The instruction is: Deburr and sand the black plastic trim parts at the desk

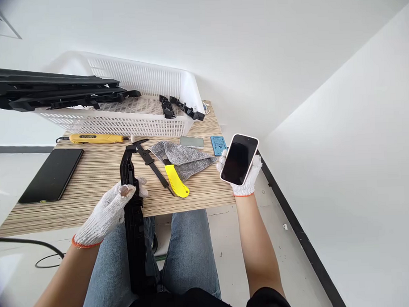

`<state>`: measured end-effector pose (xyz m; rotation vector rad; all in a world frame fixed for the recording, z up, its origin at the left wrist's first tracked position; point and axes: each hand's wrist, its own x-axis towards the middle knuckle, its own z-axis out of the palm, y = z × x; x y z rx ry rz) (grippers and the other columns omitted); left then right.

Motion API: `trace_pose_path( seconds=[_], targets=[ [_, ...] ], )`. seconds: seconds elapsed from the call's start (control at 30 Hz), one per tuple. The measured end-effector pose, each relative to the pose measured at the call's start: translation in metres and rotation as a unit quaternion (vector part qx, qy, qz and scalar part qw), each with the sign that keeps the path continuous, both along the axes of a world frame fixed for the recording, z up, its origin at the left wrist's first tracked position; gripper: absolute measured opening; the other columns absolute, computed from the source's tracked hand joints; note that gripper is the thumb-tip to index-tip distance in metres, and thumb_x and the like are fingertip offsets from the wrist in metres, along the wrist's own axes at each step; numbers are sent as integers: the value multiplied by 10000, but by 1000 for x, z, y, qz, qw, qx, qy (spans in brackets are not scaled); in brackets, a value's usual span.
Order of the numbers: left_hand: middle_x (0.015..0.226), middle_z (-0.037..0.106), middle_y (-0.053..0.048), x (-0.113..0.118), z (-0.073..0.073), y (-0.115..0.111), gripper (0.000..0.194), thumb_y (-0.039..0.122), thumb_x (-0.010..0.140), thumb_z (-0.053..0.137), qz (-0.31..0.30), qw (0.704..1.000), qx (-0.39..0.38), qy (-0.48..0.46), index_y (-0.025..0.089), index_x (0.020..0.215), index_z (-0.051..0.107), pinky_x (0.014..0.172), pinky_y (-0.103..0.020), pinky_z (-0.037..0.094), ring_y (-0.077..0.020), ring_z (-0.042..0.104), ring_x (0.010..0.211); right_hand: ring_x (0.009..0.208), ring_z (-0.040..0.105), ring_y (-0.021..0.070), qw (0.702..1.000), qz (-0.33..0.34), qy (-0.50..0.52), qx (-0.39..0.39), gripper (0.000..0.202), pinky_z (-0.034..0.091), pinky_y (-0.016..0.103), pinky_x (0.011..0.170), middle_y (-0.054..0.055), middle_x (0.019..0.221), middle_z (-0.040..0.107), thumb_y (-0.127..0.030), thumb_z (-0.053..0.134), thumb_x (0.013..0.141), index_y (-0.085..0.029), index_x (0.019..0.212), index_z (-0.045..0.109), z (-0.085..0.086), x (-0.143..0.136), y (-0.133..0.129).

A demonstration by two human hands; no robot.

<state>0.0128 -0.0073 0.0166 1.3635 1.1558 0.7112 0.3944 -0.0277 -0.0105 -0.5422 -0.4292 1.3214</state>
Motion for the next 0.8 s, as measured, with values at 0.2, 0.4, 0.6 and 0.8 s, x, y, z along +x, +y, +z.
trace_pose_path(
  seconds=[0.2,0.4,0.6,0.8],
  targets=[
    [1056,791,-123,-1,0,1,692,853,874,551,3,999,29,25,209,999,770,523,-298,472,-215,637,732,929,752,300,1000,-10,-7,-9,598,640,490,760,107,1127,793,-652,741,778,-286,1248,688,1,-2,0],
    [1085,796,-121,-1,0,1,682,843,891,535,-5,999,28,25,212,1017,763,549,-309,511,-214,644,718,917,761,340,999,20,26,-11,614,645,529,742,147,1123,797,-626,741,778,-244,1255,676,1,-2,0],
    [1058,796,-126,-1,-1,2,656,838,892,543,-4,998,57,26,219,926,758,733,-368,585,-280,691,901,830,760,324,1000,19,-19,-10,500,650,532,692,101,1082,808,-639,716,772,-302,1141,701,0,-1,1],
    [1055,796,-120,1,1,1,648,836,898,548,-2,999,54,10,223,977,740,834,-391,590,-298,692,993,898,776,317,999,53,2,10,558,655,522,772,99,1128,813,-656,704,761,-302,1192,681,-8,6,2]
  ],
)
